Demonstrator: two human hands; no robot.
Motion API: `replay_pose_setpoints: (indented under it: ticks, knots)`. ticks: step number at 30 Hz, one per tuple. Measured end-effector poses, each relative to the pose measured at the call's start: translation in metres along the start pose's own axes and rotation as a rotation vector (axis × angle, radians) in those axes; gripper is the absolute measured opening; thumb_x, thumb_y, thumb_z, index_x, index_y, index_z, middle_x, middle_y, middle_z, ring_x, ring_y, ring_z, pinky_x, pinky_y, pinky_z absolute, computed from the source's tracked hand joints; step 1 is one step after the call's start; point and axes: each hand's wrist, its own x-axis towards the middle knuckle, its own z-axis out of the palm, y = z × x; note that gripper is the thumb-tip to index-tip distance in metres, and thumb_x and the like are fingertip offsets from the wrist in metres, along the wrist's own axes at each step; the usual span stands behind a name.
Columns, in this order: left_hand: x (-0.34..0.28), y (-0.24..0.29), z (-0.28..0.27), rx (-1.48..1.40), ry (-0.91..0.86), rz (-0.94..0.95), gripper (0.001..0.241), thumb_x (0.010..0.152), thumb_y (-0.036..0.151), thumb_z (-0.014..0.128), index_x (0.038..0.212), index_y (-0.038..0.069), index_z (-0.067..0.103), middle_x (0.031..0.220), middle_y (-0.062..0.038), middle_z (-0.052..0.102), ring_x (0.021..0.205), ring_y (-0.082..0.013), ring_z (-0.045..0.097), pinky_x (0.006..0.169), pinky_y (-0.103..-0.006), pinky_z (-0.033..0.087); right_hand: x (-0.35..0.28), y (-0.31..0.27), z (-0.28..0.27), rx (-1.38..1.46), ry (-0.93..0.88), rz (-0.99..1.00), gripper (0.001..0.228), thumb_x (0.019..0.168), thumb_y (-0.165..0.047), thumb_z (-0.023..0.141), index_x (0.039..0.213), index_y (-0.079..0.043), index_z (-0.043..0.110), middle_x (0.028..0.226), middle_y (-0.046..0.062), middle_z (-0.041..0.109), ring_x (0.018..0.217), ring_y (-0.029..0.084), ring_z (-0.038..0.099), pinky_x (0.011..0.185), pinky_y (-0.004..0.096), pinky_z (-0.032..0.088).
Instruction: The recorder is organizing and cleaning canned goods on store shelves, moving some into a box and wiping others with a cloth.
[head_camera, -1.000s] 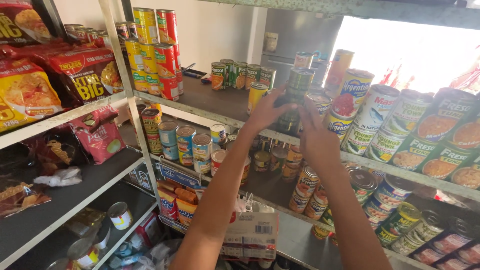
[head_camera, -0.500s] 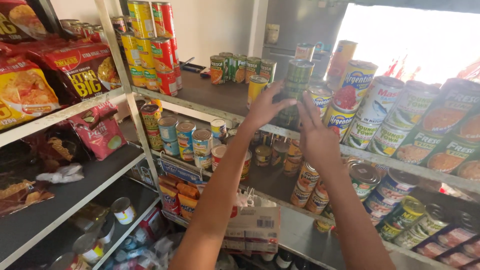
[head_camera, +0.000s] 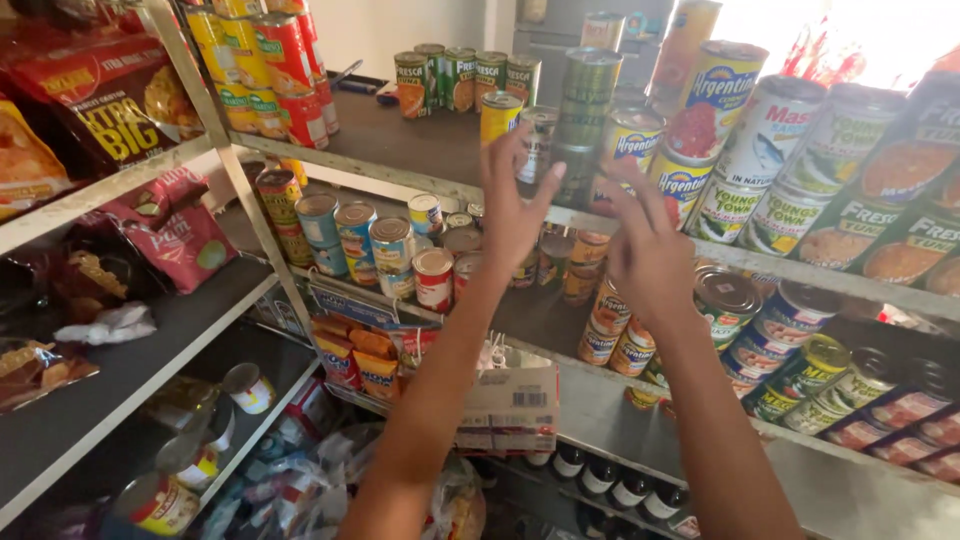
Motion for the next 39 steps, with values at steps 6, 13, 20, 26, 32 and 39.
replay_pose_setpoints:
  ticks: [6,13,20,26,32,39]
  knots:
    - [-0.079,0.037,-0.006,0.101,-0.129,0.02,0.041,0.097,0.014,0.075,0.134,0.012,0.057,0.133,-0.012,0.049,0.124,-0.028,0.049,0.099,-0.0375,0.05,-0.064,0.026,0.012,0.093,-0.11,0.058,0.029,0.087,0.002,0.065,0.11,-0.014,0.072,0.112,0.001,0.072,0.078,0.021,0.067,0.07,0.038,0.056]
    - [-0.15,0.009,0.019,-0.005,-0.344,-0.097,0.051,0.095,0.022,0.076,0.14,0.015,0.055,0.136,-0.015,0.048,0.134,-0.0324,0.046,0.116,-0.0443,0.041,-0.103,0.033,0.015,0.028,-0.087,0.044,0.047,0.075,0.004,0.063,0.121,-0.008,0.07,0.124,0.01,0.068,0.115,0.031,0.064,0.097,0.043,0.055]
    - [-0.199,-0.055,0.062,0.05,-0.397,-0.082,0.092,0.077,0.019,0.08,0.155,0.004,0.033,0.149,-0.023,0.046,0.143,-0.0397,0.039,0.122,-0.0499,0.029,-0.136,0.047,0.028,-0.1,-0.185,0.071,0.054,0.083,0.0,0.065,0.137,0.004,0.059,0.142,0.017,0.059,0.134,0.037,0.052,0.115,0.047,0.042]
    - [-0.212,-0.058,0.072,-0.231,-0.479,-0.467,0.078,0.091,0.011,0.074,0.156,0.002,0.033,0.125,-0.017,0.065,0.11,-0.0252,0.067,0.096,-0.0362,0.054,-0.148,0.054,0.036,-0.133,-0.196,0.08,0.061,0.083,0.002,0.062,0.143,0.003,0.054,0.146,0.018,0.055,0.139,0.039,0.048,0.119,0.052,0.036]
    - [-0.218,-0.063,0.074,-0.172,-0.508,-0.497,0.077,0.091,0.01,0.074,0.157,0.003,0.033,0.109,-0.014,0.069,0.093,-0.0217,0.07,0.086,-0.0357,0.057,-0.149,0.056,0.036,-0.126,-0.212,0.077,0.061,0.086,0.0,0.062,0.146,0.003,0.052,0.148,0.019,0.054,0.139,0.039,0.047,0.12,0.052,0.034]
    - [-0.213,-0.051,0.072,-0.157,-0.5,-0.521,0.076,0.092,0.011,0.073,0.156,0.005,0.033,0.112,-0.015,0.07,0.096,-0.0247,0.072,0.086,-0.0369,0.057,-0.151,0.055,0.034,-0.109,-0.214,0.089,0.058,0.089,0.001,0.062,0.146,0.001,0.051,0.15,0.018,0.054,0.141,0.039,0.046,0.122,0.052,0.034]
